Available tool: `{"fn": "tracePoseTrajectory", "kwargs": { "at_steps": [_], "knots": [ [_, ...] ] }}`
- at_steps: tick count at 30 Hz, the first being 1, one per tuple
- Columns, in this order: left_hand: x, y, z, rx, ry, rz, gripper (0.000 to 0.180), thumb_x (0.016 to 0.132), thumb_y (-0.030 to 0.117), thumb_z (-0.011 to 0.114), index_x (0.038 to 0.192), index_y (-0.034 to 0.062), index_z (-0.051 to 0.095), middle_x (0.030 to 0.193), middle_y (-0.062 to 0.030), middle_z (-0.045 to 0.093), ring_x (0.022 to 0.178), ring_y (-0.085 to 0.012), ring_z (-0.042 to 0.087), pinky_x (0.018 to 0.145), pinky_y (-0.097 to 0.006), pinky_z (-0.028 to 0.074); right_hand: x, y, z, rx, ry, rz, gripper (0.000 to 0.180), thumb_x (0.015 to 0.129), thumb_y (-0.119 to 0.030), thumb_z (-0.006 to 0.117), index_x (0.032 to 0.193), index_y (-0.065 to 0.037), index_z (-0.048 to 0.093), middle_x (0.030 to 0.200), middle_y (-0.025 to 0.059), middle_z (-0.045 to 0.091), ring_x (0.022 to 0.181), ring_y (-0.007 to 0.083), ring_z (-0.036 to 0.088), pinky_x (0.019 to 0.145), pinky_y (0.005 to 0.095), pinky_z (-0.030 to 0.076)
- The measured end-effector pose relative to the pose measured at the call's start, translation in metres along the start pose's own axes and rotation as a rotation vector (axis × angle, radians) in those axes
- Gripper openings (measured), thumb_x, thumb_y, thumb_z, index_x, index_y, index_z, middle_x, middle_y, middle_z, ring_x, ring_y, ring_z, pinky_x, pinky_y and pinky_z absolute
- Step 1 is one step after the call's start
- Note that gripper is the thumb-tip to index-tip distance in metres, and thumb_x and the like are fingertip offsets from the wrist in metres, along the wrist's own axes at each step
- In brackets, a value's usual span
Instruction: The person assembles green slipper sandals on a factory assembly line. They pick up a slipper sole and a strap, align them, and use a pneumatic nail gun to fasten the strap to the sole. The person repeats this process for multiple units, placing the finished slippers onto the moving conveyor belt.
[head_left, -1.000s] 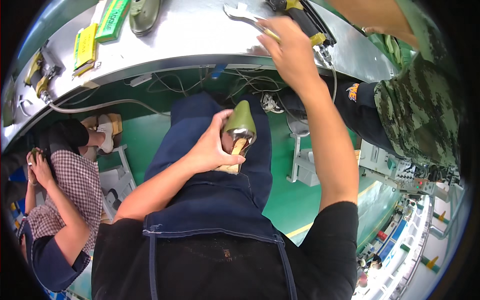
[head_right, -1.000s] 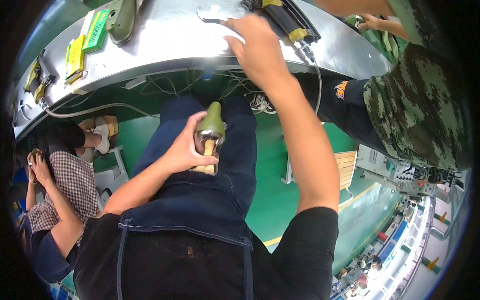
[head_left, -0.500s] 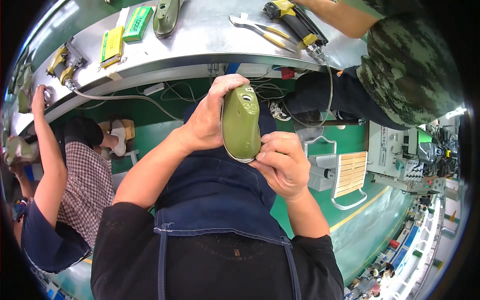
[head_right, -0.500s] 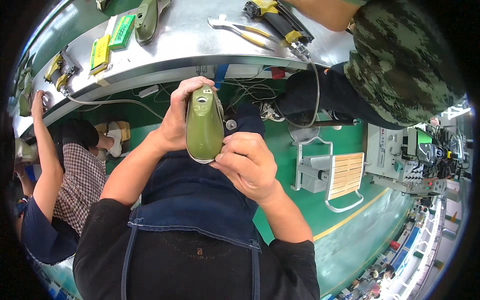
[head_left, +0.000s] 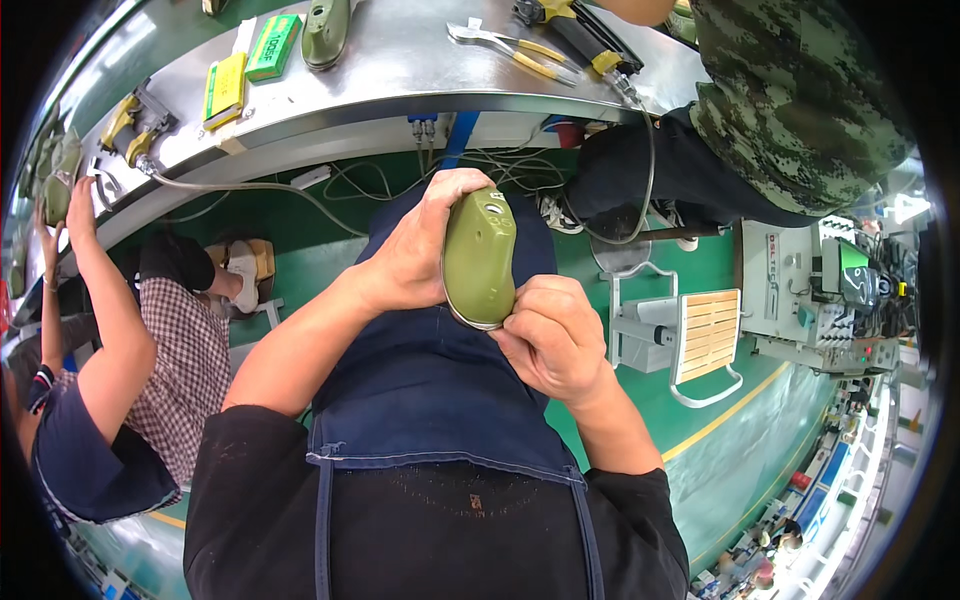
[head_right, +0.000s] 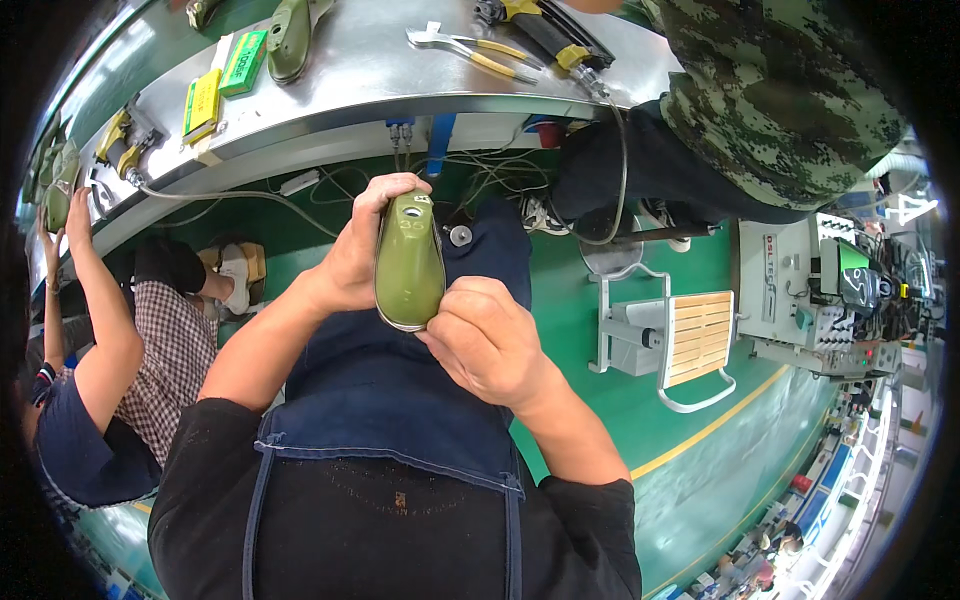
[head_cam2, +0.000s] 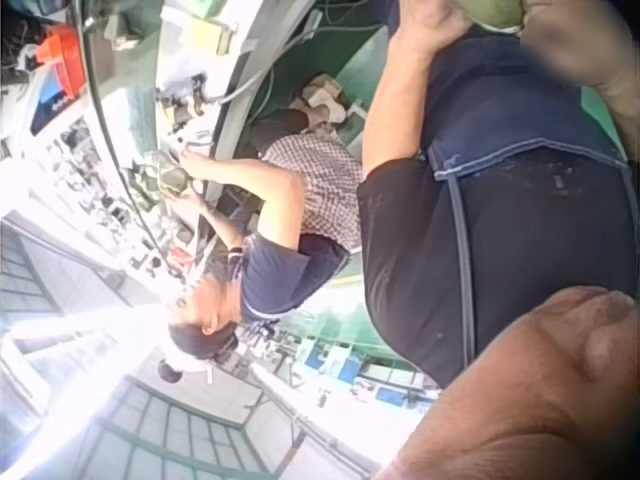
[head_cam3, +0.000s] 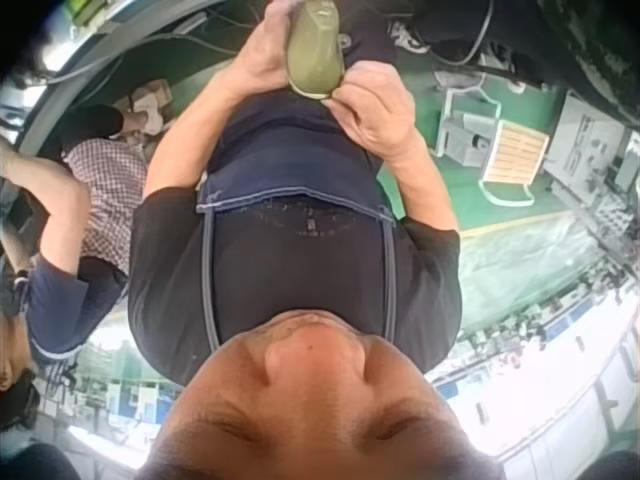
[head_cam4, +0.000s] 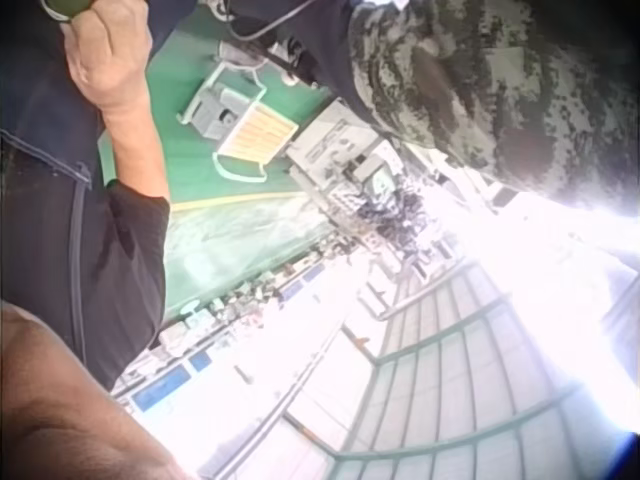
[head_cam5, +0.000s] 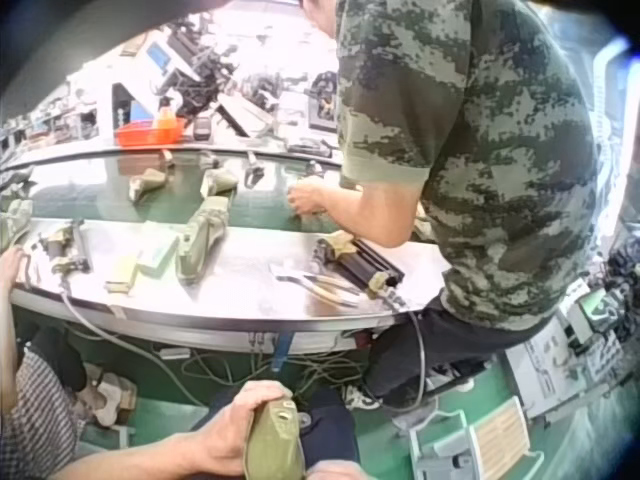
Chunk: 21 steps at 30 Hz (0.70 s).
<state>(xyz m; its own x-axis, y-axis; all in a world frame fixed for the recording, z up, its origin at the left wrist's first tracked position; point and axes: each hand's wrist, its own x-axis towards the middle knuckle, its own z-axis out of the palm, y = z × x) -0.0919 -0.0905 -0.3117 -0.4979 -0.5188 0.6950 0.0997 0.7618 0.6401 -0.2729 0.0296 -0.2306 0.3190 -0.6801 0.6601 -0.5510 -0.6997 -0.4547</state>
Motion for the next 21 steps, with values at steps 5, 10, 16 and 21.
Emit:
{"fn": "tracePoseTrajectory", "kwargs": {
  "at_steps": [5,10,16,21],
  "knots": [
    [-0.005,0.008,0.007,-0.050,0.012,-0.117,0.114,0.067,0.010,0.095,0.155,0.0004,0.024,0.141,-0.0221,0.046,0.121,-0.0331,0.056,0.106,-0.043,0.047,-0.010,0.004,0.004,-0.013,0.071,-0.012,0.036,0.069,0.007,0.087,0.098,-0.001,0.068,0.100,0.0110,0.064,0.087,0.0310,0.067,0.074,0.0387,0.056],
    [-0.005,0.012,0.011,-0.001,0.031,-0.104,0.117,0.066,0.012,0.097,0.155,0.0008,0.023,0.141,-0.0210,0.046,0.120,-0.0316,0.056,0.104,-0.042,0.047,-0.015,0.002,0.004,-0.004,0.131,0.026,0.039,0.074,0.009,0.086,0.109,-0.002,0.071,0.104,0.0100,0.065,0.091,0.0290,0.068,0.080,0.0387,0.060],
    [-0.007,0.012,0.017,0.002,0.061,-0.090,0.115,0.065,0.010,0.097,0.153,0.0010,0.025,0.140,-0.0221,0.047,0.120,-0.0355,0.056,0.104,-0.044,0.048,-0.028,0.003,0.009,-0.007,0.192,-0.027,0.042,0.073,0.006,0.088,0.110,-0.001,0.071,0.104,0.0096,0.065,0.091,0.0289,0.068,0.080,0.0399,0.061],
    [-0.001,0.018,0.016,0.054,0.058,-0.031,0.113,0.061,0.007,0.098,0.150,0.0013,0.028,0.138,-0.0235,0.049,0.121,-0.0419,0.056,0.103,-0.047,0.049,-0.022,-0.007,-0.003,0.002,0.121,0.032,0.035,0.069,0.004,0.088,0.098,0.000,0.069,0.097,0.0097,0.064,0.087,0.0296,0.067,0.077,0.0397,0.057]
  ]
}}
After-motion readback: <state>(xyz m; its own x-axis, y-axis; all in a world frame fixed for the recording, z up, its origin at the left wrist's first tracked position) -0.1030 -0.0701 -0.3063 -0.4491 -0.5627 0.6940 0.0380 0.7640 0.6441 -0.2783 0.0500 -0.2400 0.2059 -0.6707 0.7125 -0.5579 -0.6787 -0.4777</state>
